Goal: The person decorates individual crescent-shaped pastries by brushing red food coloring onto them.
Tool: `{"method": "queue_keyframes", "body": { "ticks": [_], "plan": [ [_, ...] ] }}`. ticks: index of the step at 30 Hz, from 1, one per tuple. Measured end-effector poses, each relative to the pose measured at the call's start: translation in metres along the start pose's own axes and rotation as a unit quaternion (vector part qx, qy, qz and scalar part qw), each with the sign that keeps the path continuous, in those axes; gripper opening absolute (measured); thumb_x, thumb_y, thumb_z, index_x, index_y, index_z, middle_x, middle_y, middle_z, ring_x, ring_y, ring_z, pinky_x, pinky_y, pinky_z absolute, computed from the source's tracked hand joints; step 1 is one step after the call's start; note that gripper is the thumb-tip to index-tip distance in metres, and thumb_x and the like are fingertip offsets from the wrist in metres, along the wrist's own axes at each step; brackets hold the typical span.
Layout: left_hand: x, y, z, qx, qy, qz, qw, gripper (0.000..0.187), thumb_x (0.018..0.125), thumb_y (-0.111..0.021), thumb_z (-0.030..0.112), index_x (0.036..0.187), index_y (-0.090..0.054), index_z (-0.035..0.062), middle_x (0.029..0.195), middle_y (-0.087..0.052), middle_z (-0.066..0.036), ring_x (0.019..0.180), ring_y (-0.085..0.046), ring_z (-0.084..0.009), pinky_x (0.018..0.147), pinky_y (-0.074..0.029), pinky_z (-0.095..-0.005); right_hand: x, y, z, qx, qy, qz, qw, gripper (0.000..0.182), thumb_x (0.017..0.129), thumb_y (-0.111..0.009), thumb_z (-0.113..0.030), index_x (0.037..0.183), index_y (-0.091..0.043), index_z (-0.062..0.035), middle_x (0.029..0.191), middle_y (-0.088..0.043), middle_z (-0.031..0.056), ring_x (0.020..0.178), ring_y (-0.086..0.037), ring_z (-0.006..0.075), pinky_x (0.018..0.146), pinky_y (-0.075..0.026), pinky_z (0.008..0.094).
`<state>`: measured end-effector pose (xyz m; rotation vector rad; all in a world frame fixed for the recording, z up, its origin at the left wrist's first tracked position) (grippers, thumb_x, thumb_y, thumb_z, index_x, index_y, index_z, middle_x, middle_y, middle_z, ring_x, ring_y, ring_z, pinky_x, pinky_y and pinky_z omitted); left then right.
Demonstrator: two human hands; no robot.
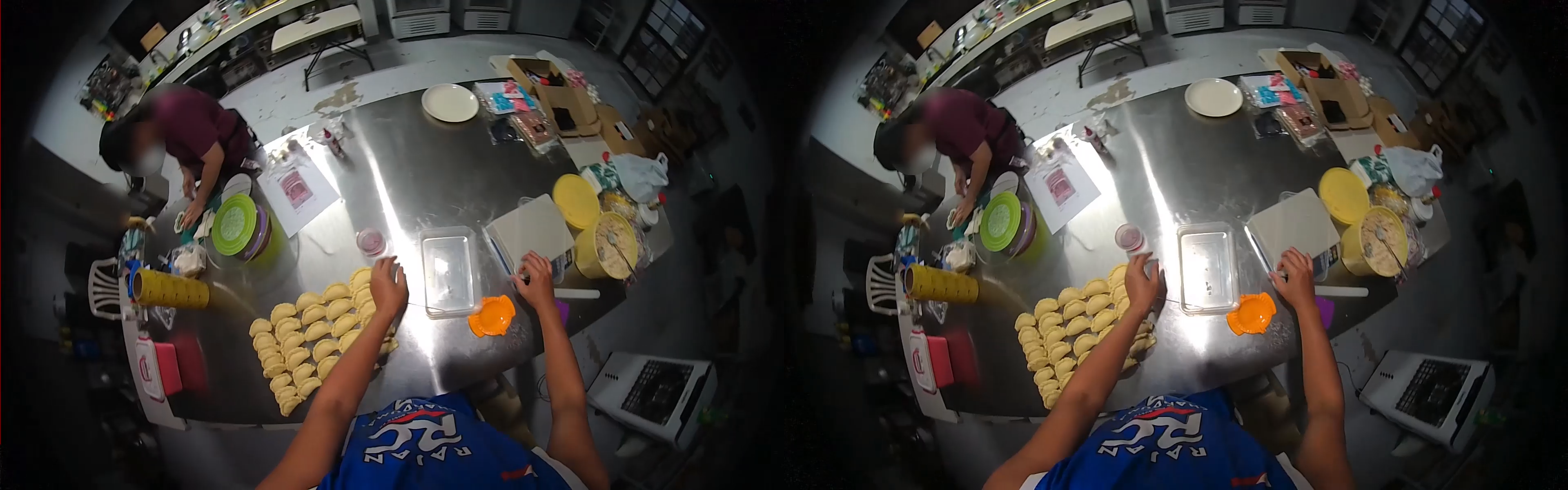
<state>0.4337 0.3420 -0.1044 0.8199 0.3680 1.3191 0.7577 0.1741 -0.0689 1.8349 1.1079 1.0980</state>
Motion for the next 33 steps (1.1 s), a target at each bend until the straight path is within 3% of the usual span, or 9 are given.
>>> {"method": "queue_keyframes", "body": {
  "ticks": [2,4,9,13,16,20,21,25,33],
  "plan": [
    [0.021,0.018,0.0,-0.011,0.033,-0.012,0.999,0.033,0.078,-0.067,0.01,0.11,-0.064,0.001,0.124,-0.057,-0.019,0.119,-0.051,-0.0347,0.096,-0.043,-0.0376,0.01,-0.007,-0.007,-0.007,0.012,-0.004,1.0,0.023,0.07,-0.076,-0.013,0.083,-0.058,-0.0076,0.105,-0.063,0.012,0.115,-0.056,0.0329,0.103,-0.034,0.0494],
    [0.042,0.026,-0.004,0.128,-0.097,0.059,0.985,0.036,0.076,-0.07,0.011,0.11,-0.064,0.0013,0.129,-0.053,-0.019,0.125,-0.045,-0.0373,0.1,-0.042,-0.0387,0.025,-0.013,-0.033,0.088,0.009,0.083,0.993,0.023,0.069,-0.076,-0.012,0.085,-0.059,-0.0063,0.102,-0.063,0.0141,0.113,-0.057,0.0329,0.103,-0.035,0.0476],
    [0.068,0.003,-0.027,0.17,-0.083,-0.077,0.979,0.052,0.076,-0.072,0.017,0.119,-0.057,-0.0069,0.133,-0.05,-0.022,0.126,-0.043,-0.042,0.108,-0.036,-0.0437,0.081,-0.057,-0.143,0.288,0.06,-0.008,0.956,0.029,0.073,-0.061,0.003,0.101,-0.06,-0.0014,0.111,-0.061,0.0168,0.112,-0.057,0.0354,0.096,-0.046,0.0403],
    [0.065,-0.011,-0.045,0.212,-0.115,-0.038,0.97,0.041,0.078,-0.069,0.018,0.112,-0.062,-0.0037,0.127,-0.056,-0.018,0.121,-0.049,-0.0366,0.095,-0.047,-0.039,0.111,-0.137,-0.203,0.416,-0.053,-0.102,0.902,0.064,0.073,-0.055,0.009,0.135,-0.043,-0.0037,0.126,-0.056,0.0196,0.118,-0.056,0.032,0.096,-0.046,0.0372],
    [0.067,-0.011,-0.062,0.215,-0.138,-0.049,0.966,0.037,0.082,-0.065,0.018,0.112,-0.062,-0.0035,0.126,-0.057,-0.018,0.12,-0.052,-0.0373,0.091,-0.05,-0.0398,0.107,-0.2,-0.228,0.429,-0.169,-0.141,0.876,0.077,0.072,-0.057,0.009,0.144,-0.033,-0.0067,0.132,-0.05,0.0224,0.124,-0.051,0.0332,0.097,-0.045,0.0376],
    [0.071,-0.008,-0.086,0.234,-0.21,-0.062,0.947,0.031,0.084,-0.061,0.016,0.109,-0.064,-0.0032,0.125,-0.059,-0.019,0.118,-0.054,-0.0375,0.089,-0.052,-0.0388,0.094,-0.231,-0.235,0.335,-0.166,-0.06,0.926,0.086,0.064,-0.063,0.01,0.143,-0.034,-0.0073,0.131,-0.05,0.0205,0.117,-0.05,0.0368,0.099,-0.042,0.0412],
    [0.072,-0.003,-0.084,0.241,-0.217,-0.083,0.942,0.03,0.085,-0.061,0.016,0.108,-0.064,-0.0033,0.124,-0.059,-0.02,0.118,-0.055,-0.0382,0.089,-0.052,-0.0384,0.095,-0.221,-0.237,0.262,-0.138,-0.052,0.954,0.071,0.073,-0.067,-0.003,0.138,-0.039,-0.0001,0.133,-0.049,0.023,0.117,-0.047,0.0404,0.102,-0.038,0.0435],
    [0.074,0.001,-0.077,0.202,-0.191,-0.163,0.947,0.038,0.085,-0.054,0.01,0.116,-0.058,-0.0106,0.131,-0.052,-0.028,0.122,-0.051,-0.0429,0.096,-0.049,-0.041,0.093,-0.237,-0.24,0.183,-0.113,-0.024,0.976,0.062,0.074,-0.067,-0.007,0.133,-0.049,-0.008,0.129,-0.054,0.0066,0.111,-0.048,0.0297,0.094,-0.036,0.0425],
    [0.08,-0.006,-0.076,0.24,-0.207,-0.184,0.931,0.04,0.077,-0.061,0.012,0.113,-0.059,-0.0056,0.127,-0.055,-0.027,0.115,-0.058,-0.0387,0.081,-0.056,-0.04,0.118,-0.244,-0.231,0.193,-0.045,0.049,0.979,0.035,0.08,-0.061,-0.012,0.115,-0.06,-0.0071,0.111,-0.064,0.0076,0.102,-0.053,0.0276,0.09,-0.034,0.042]
  ]
}}
Point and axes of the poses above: each hand's wrist, its own x-axis towards the middle knuckle, its own y-axis out of the back of the hand, z = x × y, the point moved 2 cm from there along x, towards the middle knuckle
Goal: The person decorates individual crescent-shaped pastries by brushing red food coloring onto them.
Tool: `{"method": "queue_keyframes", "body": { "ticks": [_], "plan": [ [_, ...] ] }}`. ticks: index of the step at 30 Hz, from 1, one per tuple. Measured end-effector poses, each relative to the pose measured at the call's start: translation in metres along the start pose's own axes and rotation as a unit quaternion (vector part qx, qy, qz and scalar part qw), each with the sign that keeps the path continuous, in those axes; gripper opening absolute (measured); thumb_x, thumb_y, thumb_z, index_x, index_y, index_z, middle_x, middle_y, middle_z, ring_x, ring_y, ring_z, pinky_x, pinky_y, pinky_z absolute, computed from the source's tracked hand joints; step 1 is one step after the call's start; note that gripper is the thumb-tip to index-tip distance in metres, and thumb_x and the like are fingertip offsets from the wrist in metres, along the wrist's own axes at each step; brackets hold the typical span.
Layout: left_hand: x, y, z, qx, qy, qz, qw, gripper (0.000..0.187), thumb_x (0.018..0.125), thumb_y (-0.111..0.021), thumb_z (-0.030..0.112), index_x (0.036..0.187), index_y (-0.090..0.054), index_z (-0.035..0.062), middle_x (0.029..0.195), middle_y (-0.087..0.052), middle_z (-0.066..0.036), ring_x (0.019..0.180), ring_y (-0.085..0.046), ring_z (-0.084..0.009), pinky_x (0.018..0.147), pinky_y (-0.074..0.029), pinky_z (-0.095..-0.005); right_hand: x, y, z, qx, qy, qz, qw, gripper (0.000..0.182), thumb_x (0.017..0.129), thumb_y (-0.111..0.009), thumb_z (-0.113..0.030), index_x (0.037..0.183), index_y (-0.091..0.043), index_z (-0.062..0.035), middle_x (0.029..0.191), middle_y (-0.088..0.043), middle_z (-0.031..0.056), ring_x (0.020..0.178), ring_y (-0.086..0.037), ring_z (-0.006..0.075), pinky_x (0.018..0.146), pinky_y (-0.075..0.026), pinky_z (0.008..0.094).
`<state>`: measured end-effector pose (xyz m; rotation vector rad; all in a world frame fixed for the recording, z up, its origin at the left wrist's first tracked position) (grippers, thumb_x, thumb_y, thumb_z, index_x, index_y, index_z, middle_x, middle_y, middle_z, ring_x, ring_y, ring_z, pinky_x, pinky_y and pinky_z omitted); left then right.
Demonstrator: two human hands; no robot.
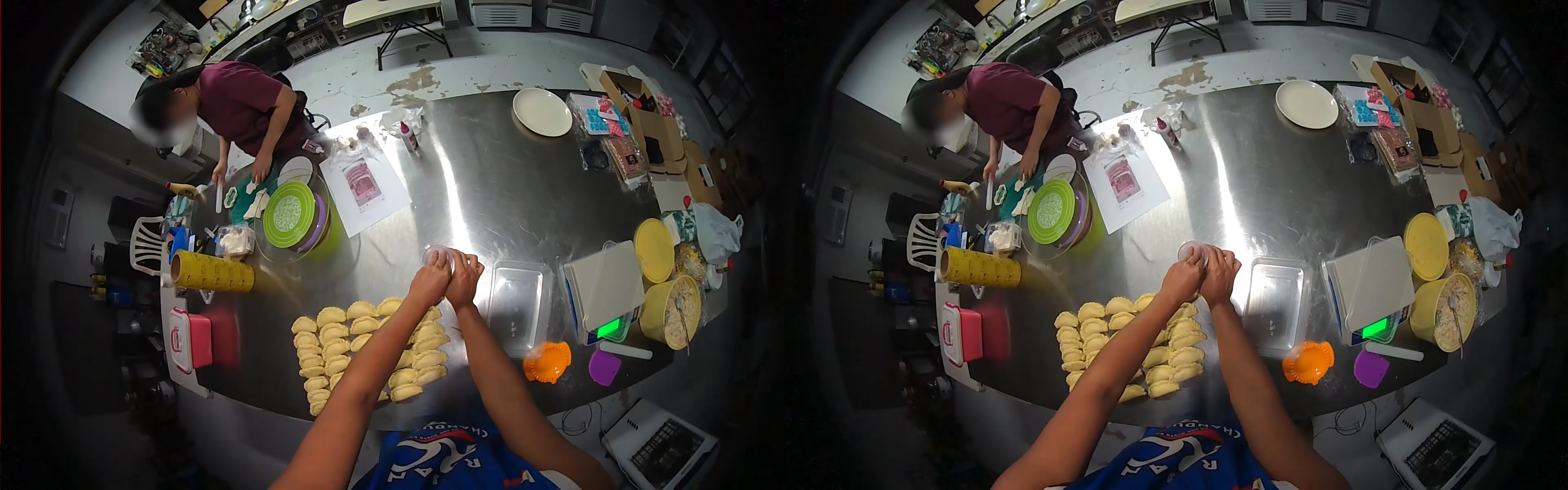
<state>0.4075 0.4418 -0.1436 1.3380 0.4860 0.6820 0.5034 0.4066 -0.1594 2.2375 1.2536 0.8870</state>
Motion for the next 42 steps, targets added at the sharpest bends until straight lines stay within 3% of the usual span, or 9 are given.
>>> {"method": "queue_keyframes", "body": {
  "ticks": [11,14,17,19,29,31,37,39,42],
  "plan": [
    [0.001,0.006,-0.005,-0.058,-0.01,-0.007,0.998,0.038,0.079,-0.063,0.016,0.111,-0.062,-0.0037,0.124,-0.058,-0.024,0.108,-0.062,-0.0357,0.081,-0.056,-0.0398,0.0,0.003,0.0,0.007,0.02,0.025,0.999,0.035,0.077,-0.061,-0.013,0.112,-0.061,-0.0046,0.112,-0.063,0.0088,0.104,-0.052,0.0282,0.093,-0.033,0.0429],
    [0.008,0.034,-0.002,-0.1,-0.002,0.041,0.994,0.032,0.077,-0.066,0.017,0.102,-0.066,-0.0022,0.111,-0.065,-0.022,0.099,-0.066,-0.0342,0.079,-0.055,-0.0396,0.001,0.005,-0.002,0.006,0.003,0.003,1.0,0.037,0.075,-0.063,-0.01,0.111,-0.06,-0.0051,0.112,-0.062,0.008,0.105,-0.051,0.0279,0.094,-0.033,0.0429],
    [0.018,0.069,-0.002,-0.194,0.059,-0.044,0.978,0.023,0.079,-0.063,0.016,0.092,-0.069,-0.0012,0.096,-0.067,-0.021,0.083,-0.066,-0.0381,0.072,-0.055,-0.0409,0.001,0.005,-0.002,-0.011,0.002,-0.009,1.0,0.045,0.068,-0.071,-0.012,0.112,-0.06,-0.0076,0.111,-0.061,0.0058,0.106,-0.051,0.0272,0.094,-0.034,0.0427],
    [0.022,0.083,-0.009,-0.271,0.056,0.024,0.961,0.03,0.072,-0.07,0.015,0.096,-0.069,-0.0047,0.088,-0.069,-0.023,0.079,-0.069,-0.0335,0.073,-0.055,-0.0371,0.002,0.007,-0.007,-0.017,-0.021,-0.017,1.0,0.058,0.06,-0.081,-0.017,0.113,-0.059,-0.0106,0.11,-0.06,0.004,0.107,-0.05,0.0262,0.094,-0.034,0.0426],
    [0.038,0.069,-0.068,-0.293,0.223,0.067,0.927,0.03,0.092,-0.058,0.022,0.096,-0.07,-0.0046,0.081,-0.071,-0.019,0.07,-0.07,-0.023,0.065,-0.053,-0.0323,-0.005,0.009,-0.005,-0.045,-0.048,-0.039,0.997,0.069,0.053,-0.089,-0.034,0.113,-0.06,-0.0141,0.109,-0.061,0.0021,0.107,-0.05,0.0253,0.093,-0.033,0.043],
    [0.037,0.042,-0.091,-0.361,0.286,0.109,0.881,0.031,0.091,-0.059,0.024,0.095,-0.071,-0.0042,0.082,-0.071,-0.019,0.069,-0.07,-0.0258,0.066,-0.052,-0.0348,-0.007,0.01,-0.007,-0.048,-0.052,-0.043,0.997,0.069,0.054,-0.089,-0.033,0.113,-0.06,-0.0145,0.109,-0.06,0.0017,0.108,-0.049,0.0249,0.093,-0.033,0.0427],
    [0.029,0.013,-0.111,-0.452,0.373,0.07,0.807,0.033,0.093,-0.056,0.027,0.095,-0.072,-0.0015,0.081,-0.072,-0.012,0.066,-0.067,-0.0186,0.062,-0.051,-0.0311,-0.015,0.02,-0.011,-0.067,-0.054,-0.067,0.994,0.071,0.053,-0.089,-0.036,0.114,-0.06,-0.015,0.109,-0.059,0.0009,0.107,-0.049,0.0246,0.093,-0.033,0.0426],
    [0.024,0.012,-0.108,-0.542,0.414,0.033,0.73,0.035,0.094,-0.056,0.03,0.097,-0.071,-0.0018,0.082,-0.072,-0.01,0.065,-0.066,-0.0178,0.059,-0.049,-0.0306,-0.015,0.02,-0.011,-0.08,-0.066,-0.088,0.991,0.075,0.052,-0.089,-0.038,0.118,-0.059,-0.0148,0.111,-0.058,0.0017,0.109,-0.048,0.0242,0.093,-0.033,0.0425],
    [0.023,0.009,-0.109,-0.555,0.387,0.026,0.736,0.038,0.094,-0.055,0.032,0.101,-0.07,-0.0015,0.084,-0.071,-0.009,0.068,-0.066,-0.0175,0.058,-0.048,-0.0298,-0.015,0.021,-0.01,-0.071,-0.077,-0.097,0.99,0.082,0.051,-0.089,-0.04,0.121,-0.058,-0.0139,0.113,-0.058,0.0022,0.112,-0.046,0.0238,0.094,-0.031,0.0417]
  ]
}}
Point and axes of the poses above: each hand's wrist, its own x-axis towards the middle knuckle, its own y-axis out of the back of the hand, z = x × y, the point moved 2 cm from there along x, towards the middle knuckle
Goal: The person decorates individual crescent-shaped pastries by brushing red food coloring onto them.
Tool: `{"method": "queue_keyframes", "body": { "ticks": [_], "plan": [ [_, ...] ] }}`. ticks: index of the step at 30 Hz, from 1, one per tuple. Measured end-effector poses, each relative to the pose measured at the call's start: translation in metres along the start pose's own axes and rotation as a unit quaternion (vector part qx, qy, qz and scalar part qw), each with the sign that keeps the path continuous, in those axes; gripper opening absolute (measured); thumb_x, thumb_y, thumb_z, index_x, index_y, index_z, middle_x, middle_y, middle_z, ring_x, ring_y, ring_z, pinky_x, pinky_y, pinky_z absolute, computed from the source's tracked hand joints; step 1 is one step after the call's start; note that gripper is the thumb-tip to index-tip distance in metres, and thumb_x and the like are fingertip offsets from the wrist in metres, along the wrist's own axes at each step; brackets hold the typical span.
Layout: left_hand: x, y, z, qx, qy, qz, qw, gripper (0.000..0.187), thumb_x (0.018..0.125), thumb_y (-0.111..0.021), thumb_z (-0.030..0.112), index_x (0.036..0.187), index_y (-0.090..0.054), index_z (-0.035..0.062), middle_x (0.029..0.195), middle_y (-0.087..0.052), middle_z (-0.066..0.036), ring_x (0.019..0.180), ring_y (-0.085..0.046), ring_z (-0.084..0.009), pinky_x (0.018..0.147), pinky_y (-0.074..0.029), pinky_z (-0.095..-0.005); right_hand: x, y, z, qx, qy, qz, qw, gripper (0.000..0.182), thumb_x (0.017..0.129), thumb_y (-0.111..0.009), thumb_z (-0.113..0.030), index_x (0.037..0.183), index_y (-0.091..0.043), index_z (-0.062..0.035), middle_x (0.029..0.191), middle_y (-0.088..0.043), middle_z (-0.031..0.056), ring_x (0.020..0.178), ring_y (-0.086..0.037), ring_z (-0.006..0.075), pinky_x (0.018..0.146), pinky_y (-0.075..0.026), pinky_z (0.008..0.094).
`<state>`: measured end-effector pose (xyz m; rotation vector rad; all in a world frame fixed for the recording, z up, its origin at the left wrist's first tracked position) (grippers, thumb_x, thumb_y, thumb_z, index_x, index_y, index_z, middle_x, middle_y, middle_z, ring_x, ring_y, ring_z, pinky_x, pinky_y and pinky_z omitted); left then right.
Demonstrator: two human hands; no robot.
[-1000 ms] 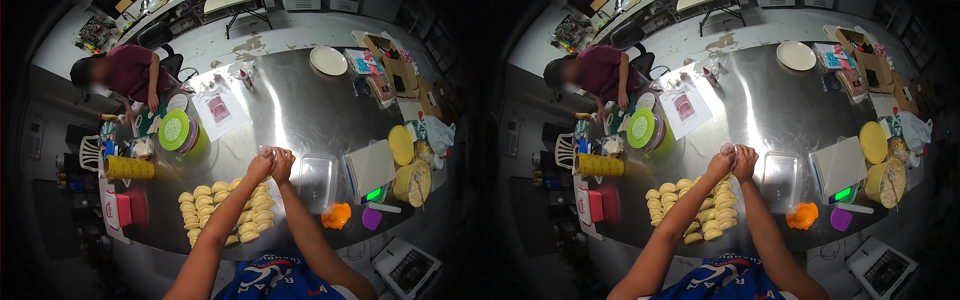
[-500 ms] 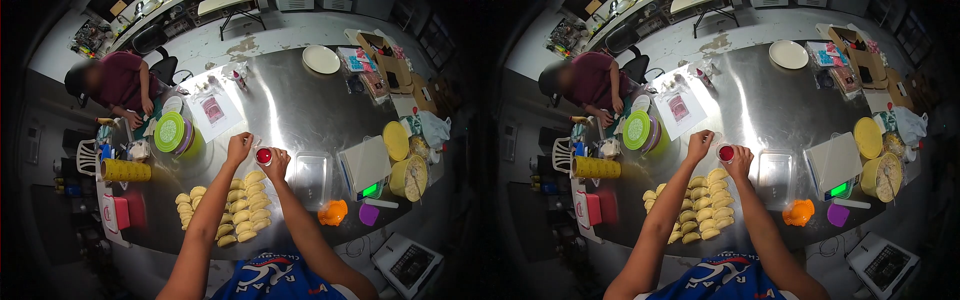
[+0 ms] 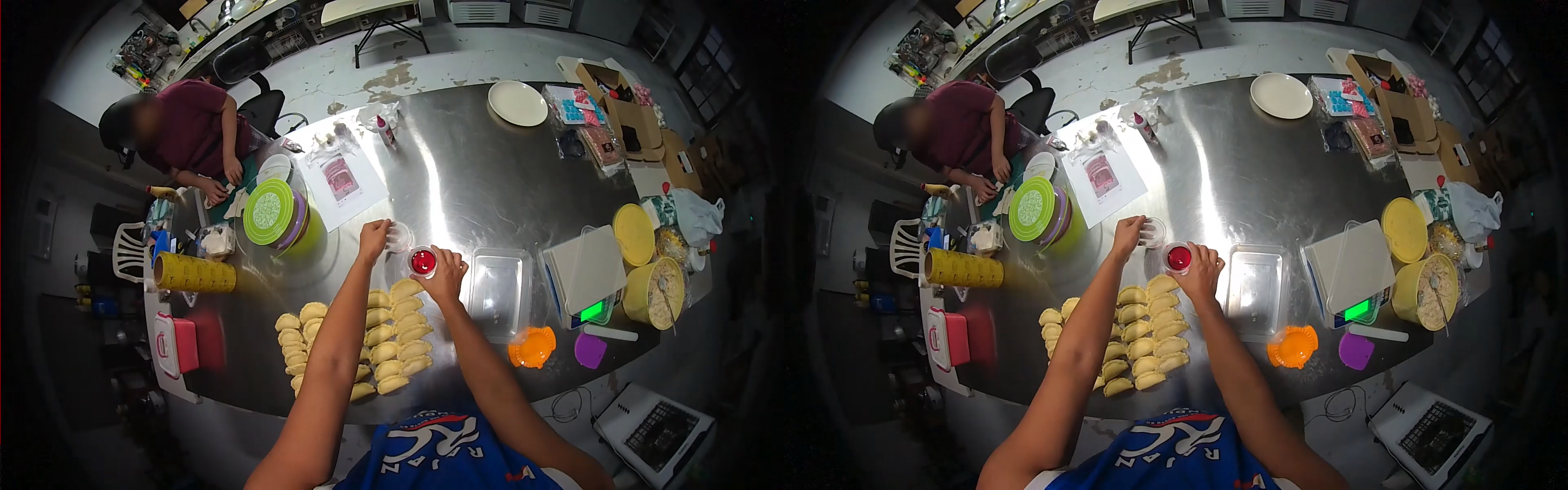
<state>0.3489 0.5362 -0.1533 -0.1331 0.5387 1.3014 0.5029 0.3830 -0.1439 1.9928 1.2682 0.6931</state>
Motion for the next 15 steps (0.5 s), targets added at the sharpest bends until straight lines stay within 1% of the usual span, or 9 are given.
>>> {"method": "queue_keyframes", "body": {
  "ticks": [4,6,7,9,10,11,13,14,15],
  "plan": [
    [0.004,-0.003,-0.003,0.041,-0.045,0.011,0.998,0.038,0.094,-0.055,0.033,0.102,-0.07,-0.0012,0.083,-0.071,-0.011,0.073,-0.067,-0.0197,0.064,-0.05,-0.031,0.002,0.008,-0.001,-0.006,-0.003,-0.046,0.999,0.094,0.05,-0.09,-0.04,0.131,-0.051,-0.0094,0.117,-0.057,0.0047,0.113,-0.046,0.0258,0.094,-0.032,0.0424],
    [-0.005,-0.003,0.002,0.108,-0.083,0.023,0.99,0.044,0.096,-0.053,0.038,0.113,-0.064,-0.0009,0.094,-0.069,-0.014,0.081,-0.064,-0.0209,0.07,-0.05,-0.0322,-0.001,0.014,-0.002,0.003,0.0,-0.097,0.995,0.089,0.065,-0.082,-0.025,0.139,-0.039,-0.0002,0.126,-0.052,0.0133,0.118,-0.045,0.0309,0.097,-0.035,0.0451],
    [-0.014,-0.006,0.007,0.105,-0.081,0.023,0.991,0.044,0.096,-0.053,0.038,0.113,-0.064,-0.0009,0.094,-0.069,-0.014,0.081,-0.064,-0.0209,0.07,-0.05,-0.0322,-0.005,0.01,0.002,0.001,0.0,-0.099,0.995,0.089,0.065,-0.082,-0.025,0.139,-0.039,-0.0002,0.126,-0.052,0.0133,0.118,-0.045,0.0309,0.097,-0.035,0.0451],
    [-0.038,-0.006,0.02,0.127,-0.16,0.157,0.966,0.051,0.096,-0.053,0.04,0.126,-0.056,-0.0005,0.103,-0.067,-0.018,0.09,-0.063,-0.0248,0.079,-0.049,-0.0334,-0.016,0.005,0.007,-0.007,0.051,-0.068,0.996,0.077,0.073,-0.067,-0.007,0.14,-0.031,0.009,0.133,-0.044,0.0235,0.124,-0.041,0.037,0.102,-0.036,0.0462],
    [-0.051,-0.004,0.023,0.083,-0.131,0.157,0.975,0.053,0.095,-0.055,0.039,0.133,-0.05,0.0015,0.115,-0.063,-0.019,0.101,-0.06,-0.0263,0.087,-0.047,-0.0353,-0.024,0.009,0.008,0.004,0.061,-0.083,0.995,0.073,0.074,-0.056,0.0,0.14,-0.027,0.0115,0.138,-0.036,0.0297,0.127,-0.038,0.0414,0.105,-0.034,0.0474],
    [-0.066,-0.002,0.026,0.08,-0.125,0.16,0.976,0.053,0.095,-0.055,0.039,0.133,-0.05,0.0015,0.115,-0.063,-0.019,0.101,-0.06,-0.0263,0.087,-0.047,-0.0353,-0.033,0.015,0.012,0.001,0.063,-0.09,0.994,0.073,0.074,-0.056,0.0,0.14,-0.027,0.0115,0.138,-0.036,0.0297,0.127,-0.038,0.0414,0.105,-0.034,0.0474],
    [-0.109,0.007,0.02,0.073,-0.224,0.237,0.943,0.049,0.093,-0.06,0.03,0.132,-0.051,0.0024,0.12,-0.061,-0.017,0.105,-0.057,-0.0255,0.088,-0.046,-0.0355,-0.054,0.04,0.005,-0.032,0.135,-0.147,0.979,0.068,0.075,-0.057,0.0,0.137,-0.033,0.01,0.132,-0.042,0.0271,0.122,-0.042,0.0406,0.101,-0.038,0.0463],
    [-0.134,0.011,0.015,0.064,-0.239,0.244,0.938,0.046,0.092,-0.061,0.026,0.13,-0.052,0.0018,0.12,-0.06,-0.016,0.106,-0.056,-0.0251,0.088,-0.046,-0.0355,-0.061,0.055,-0.001,-0.056,0.147,-0.221,0.963,0.045,0.076,-0.057,-0.002,0.12,-0.052,0.0065,0.111,-0.056,0.0221,0.109,-0.052,0.0367,0.089,-0.045,0.0455],
    [-0.164,0.015,0.008,0.056,-0.253,0.251,0.933,0.044,0.091,-0.063,0.022,0.128,-0.053,0.0013,0.119,-0.059,-0.015,0.107,-0.056,-0.0246,0.087,-0.046,-0.0354,-0.068,0.056,0.003,-0.058,0.146,-0.227,0.961,0.045,0.076,-0.057,-0.002,0.12,-0.052,0.0065,0.111,-0.056,0.0221,0.109,-0.052,0.0367,0.089,-0.045,0.0455]
  ]
}}
Point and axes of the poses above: each hand's wrist, its own x-axis towards the middle knuckle, its own y-axis out of the back of the hand, z = x × y, the point moved 2 cm from there along x, towards the middle knuckle
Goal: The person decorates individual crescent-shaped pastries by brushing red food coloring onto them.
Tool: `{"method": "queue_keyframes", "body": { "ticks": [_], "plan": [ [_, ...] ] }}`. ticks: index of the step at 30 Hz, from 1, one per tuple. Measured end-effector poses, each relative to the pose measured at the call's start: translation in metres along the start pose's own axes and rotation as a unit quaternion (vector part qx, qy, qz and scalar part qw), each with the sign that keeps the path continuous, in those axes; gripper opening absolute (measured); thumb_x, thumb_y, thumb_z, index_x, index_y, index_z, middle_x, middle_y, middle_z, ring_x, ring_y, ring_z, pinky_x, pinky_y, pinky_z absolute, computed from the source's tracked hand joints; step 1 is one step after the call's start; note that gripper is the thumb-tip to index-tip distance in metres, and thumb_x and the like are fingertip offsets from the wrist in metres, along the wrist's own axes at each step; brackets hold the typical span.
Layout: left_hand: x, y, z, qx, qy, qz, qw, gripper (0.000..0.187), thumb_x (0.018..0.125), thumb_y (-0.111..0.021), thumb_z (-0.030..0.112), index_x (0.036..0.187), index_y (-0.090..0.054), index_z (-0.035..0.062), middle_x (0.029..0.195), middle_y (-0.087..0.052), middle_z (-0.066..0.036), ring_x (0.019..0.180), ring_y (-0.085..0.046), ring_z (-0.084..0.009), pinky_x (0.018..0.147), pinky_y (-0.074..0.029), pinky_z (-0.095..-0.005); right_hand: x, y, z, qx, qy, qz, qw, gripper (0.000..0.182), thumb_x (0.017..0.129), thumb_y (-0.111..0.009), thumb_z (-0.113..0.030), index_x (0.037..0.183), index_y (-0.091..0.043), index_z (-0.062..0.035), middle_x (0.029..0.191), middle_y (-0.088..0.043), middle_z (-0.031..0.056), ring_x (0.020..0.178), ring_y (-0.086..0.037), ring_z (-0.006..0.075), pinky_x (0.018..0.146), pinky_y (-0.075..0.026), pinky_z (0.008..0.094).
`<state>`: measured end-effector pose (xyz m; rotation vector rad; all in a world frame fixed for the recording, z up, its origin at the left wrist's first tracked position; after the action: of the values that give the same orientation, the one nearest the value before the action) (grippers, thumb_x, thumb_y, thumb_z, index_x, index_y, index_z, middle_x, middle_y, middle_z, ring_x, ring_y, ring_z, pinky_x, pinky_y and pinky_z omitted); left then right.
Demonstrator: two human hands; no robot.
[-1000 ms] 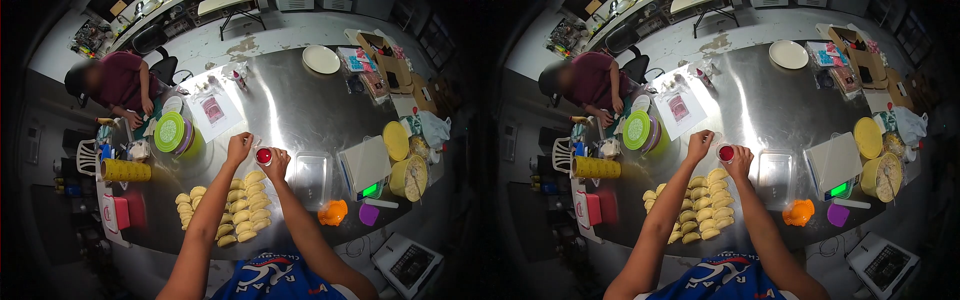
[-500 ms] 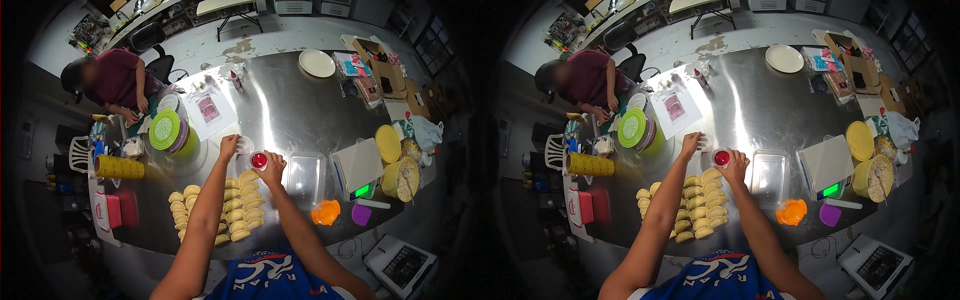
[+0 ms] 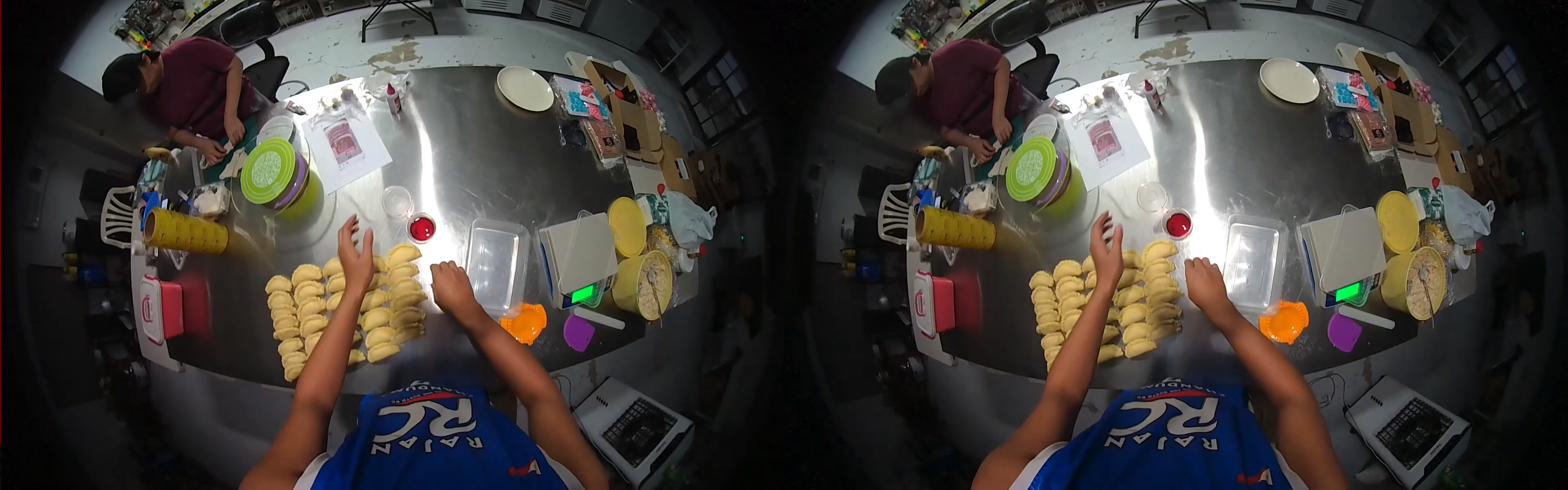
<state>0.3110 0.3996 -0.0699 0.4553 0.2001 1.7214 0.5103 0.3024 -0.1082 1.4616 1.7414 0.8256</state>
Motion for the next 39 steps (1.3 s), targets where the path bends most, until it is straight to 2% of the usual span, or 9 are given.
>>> {"method": "queue_keyframes", "body": {
  "ticks": [3,12,16,22,25,28,33,38,39],
  "plan": [
    [-0.075,0.047,0.004,0.072,0.024,-0.001,0.997,0.032,0.088,-0.063,0.014,0.115,-0.058,-0.002,0.1,-0.061,-0.014,0.095,-0.058,-0.0263,0.084,-0.046,-0.0363,-0.017,-0.014,0.008,-0.205,0.067,-0.017,0.976,0.013,0.08,-0.055,-0.012,0.078,-0.066,-0.005,0.077,-0.064,0.0107,0.083,-0.063,0.0282,0.069,-0.047,0.045],
    [-0.235,0.112,-0.011,0.022,0.199,-0.082,0.976,0.018,0.09,-0.064,0.014,0.1,-0.065,0.0001,0.085,-0.064,-0.006,0.078,-0.061,-0.0145,0.065,-0.048,-0.0287,-0.027,-0.024,0.03,-0.239,0.072,-0.123,0.96,0.012,0.082,-0.054,-0.01,0.081,-0.066,-0.0045,0.081,-0.067,0.0134,0.079,-0.064,0.0311,0.071,-0.048,0.047],
    [-0.241,0.106,-0.014,0.089,0.072,-0.101,0.988,0.022,0.085,-0.068,0.015,0.1,-0.064,-0.0007,0.085,-0.064,-0.012,0.076,-0.064,-0.0238,0.069,-0.05,-0.0323,-0.035,-0.006,0.018,-0.129,0.144,-0.064,0.979,0.013,0.087,-0.051,-0.013,0.091,-0.059,-0.0032,0.081,-0.065,0.0152,0.078,-0.063,0.0342,0.071,-0.049,0.0482],
    [-0.212,0.061,-0.01,0.227,-0.021,-0.106,0.968,0.04,0.073,-0.078,0.027,0.1,-0.064,-0.0002,0.101,-0.057,-0.015,0.095,-0.056,-0.0327,0.081,-0.046,-0.041,-0.056,0.031,-0.013,0.24,0.053,0.005,0.969,0.011,0.096,-0.048,-0.014,0.092,-0.051,-0.0042,0.086,-0.066,0.0147,0.08,-0.065,0.0312,0.07,-0.05,0.0365],
    [-0.208,0.047,-0.004,0.291,-0.035,-0.124,0.948,0.046,0.068,-0.081,0.031,0.1,-0.065,0.0019,0.106,-0.055,-0.014,0.1,-0.051,-0.0323,0.084,-0.043,-0.0423,-0.079,0.041,-0.008,0.522,0.019,0.101,0.847,0.009,0.102,-0.04,-0.014,0.106,-0.041,-0.0061,0.086,-0.064,0.0095,0.078,-0.067,0.0195,0.063,-0.054,0.0303],
    [-0.213,0.039,-0.005,0.329,-0.037,-0.13,0.934,0.047,0.065,-0.082,0.031,0.1,-0.066,0.0044,0.107,-0.055,-0.013,0.103,-0.049,-0.0308,0.086,-0.04,-0.0427,-0.11,0.047,-0.004,0.65,-0.111,0.147,0.737,0.01,0.102,-0.042,-0.016,0.108,-0.04,-0.0075,0.089,-0.064,0.0124,0.078,-0.067,0.0223,0.059,-0.057,0.0312],
    [-0.223,0.036,-0.011,0.328,-0.052,-0.135,0.933,0.046,0.064,-0.083,0.028,0.101,-0.066,0.0055,0.107,-0.055,-0.012,0.104,-0.048,-0.03,0.087,-0.036,-0.0431,-0.152,0.029,0.024,0.737,-0.194,0.141,0.632,0.016,0.1,-0.047,-0.015,0.112,-0.04,-0.0081,0.093,-0.062,0.0131,0.082,-0.067,0.0242,0.063,-0.059,0.0345],
    [-0.225,0.035,-0.012,0.307,-0.03,-0.145,0.94,0.041,0.065,-0.082,0.019,0.099,-0.062,0.0061,0.103,-0.059,-0.011,0.102,-0.049,-0.0301,0.085,-0.036,-0.042,-0.167,0.014,0.028,0.738,-0.217,0.141,0.624,0.025,0.094,-0.057,-0.006,0.116,-0.046,-0.0061,0.093,-0.064,0.0094,0.085,-0.066,0.0204,0.067,-0.058,0.0322],
    [-0.226,0.036,-0.012,0.308,-0.03,-0.145,0.94,0.041,0.065,-0.082,0.019,0.099,-0.062,0.0061,0.103,-0.059,-0.011,0.102,-0.049,-0.0301,0.085,-0.036,-0.042,-0.167,0.007,0.03,0.691,-0.22,0.167,0.668,0.022,0.093,-0.059,-0.006,0.113,-0.05,-0.0045,0.093,-0.065,0.0089,0.084,-0.065,0.0178,0.067,-0.056,0.0297]
  ]
}}
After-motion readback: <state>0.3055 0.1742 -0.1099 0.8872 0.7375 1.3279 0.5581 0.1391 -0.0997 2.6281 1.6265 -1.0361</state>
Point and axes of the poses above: each hand's wrist, its own x-axis towards the middle knuckle, its own y-axis out of the back of the hand, z = x × y, the point moved 2 cm from there along x, towards the middle knuckle
